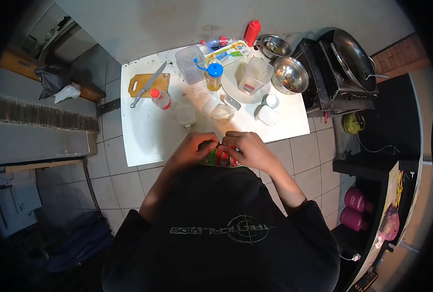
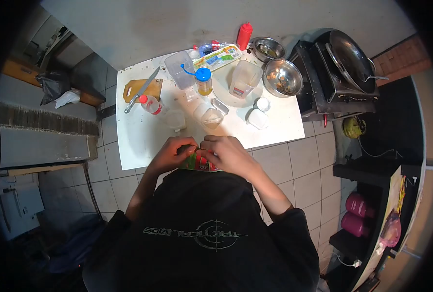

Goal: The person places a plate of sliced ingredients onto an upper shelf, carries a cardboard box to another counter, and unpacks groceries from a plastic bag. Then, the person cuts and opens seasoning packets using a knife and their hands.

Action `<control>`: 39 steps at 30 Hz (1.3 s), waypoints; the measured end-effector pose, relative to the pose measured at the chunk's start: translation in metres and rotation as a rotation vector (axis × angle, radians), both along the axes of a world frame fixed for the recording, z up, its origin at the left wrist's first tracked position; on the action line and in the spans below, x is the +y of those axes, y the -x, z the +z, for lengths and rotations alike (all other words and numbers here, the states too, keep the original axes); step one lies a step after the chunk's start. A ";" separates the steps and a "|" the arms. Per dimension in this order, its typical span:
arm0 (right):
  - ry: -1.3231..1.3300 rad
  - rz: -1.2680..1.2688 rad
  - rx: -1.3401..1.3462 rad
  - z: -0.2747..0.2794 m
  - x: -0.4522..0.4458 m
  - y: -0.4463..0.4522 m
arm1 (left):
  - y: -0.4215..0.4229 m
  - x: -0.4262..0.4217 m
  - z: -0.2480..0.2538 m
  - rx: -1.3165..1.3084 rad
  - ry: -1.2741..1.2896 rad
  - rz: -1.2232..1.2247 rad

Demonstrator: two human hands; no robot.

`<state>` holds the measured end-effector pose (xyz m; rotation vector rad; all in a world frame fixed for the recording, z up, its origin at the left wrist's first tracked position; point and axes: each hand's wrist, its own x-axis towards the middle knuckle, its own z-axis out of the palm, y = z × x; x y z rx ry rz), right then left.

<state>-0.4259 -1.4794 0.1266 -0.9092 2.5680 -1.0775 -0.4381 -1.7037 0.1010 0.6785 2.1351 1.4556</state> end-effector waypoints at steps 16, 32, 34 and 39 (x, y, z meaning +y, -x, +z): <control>0.135 -0.711 -0.744 -0.094 0.013 0.007 | 0.058 -0.062 -0.114 -0.250 -0.038 0.349; -0.270 -0.849 -0.720 -0.232 0.005 0.084 | 0.079 -0.004 -0.137 -0.363 0.246 0.147; -0.281 -0.863 -0.719 -0.240 0.008 0.081 | 0.072 -0.027 -0.148 -0.349 0.191 0.137; -0.247 -0.941 -0.694 -0.213 0.026 0.058 | 0.058 -0.046 -0.145 -0.413 0.091 0.109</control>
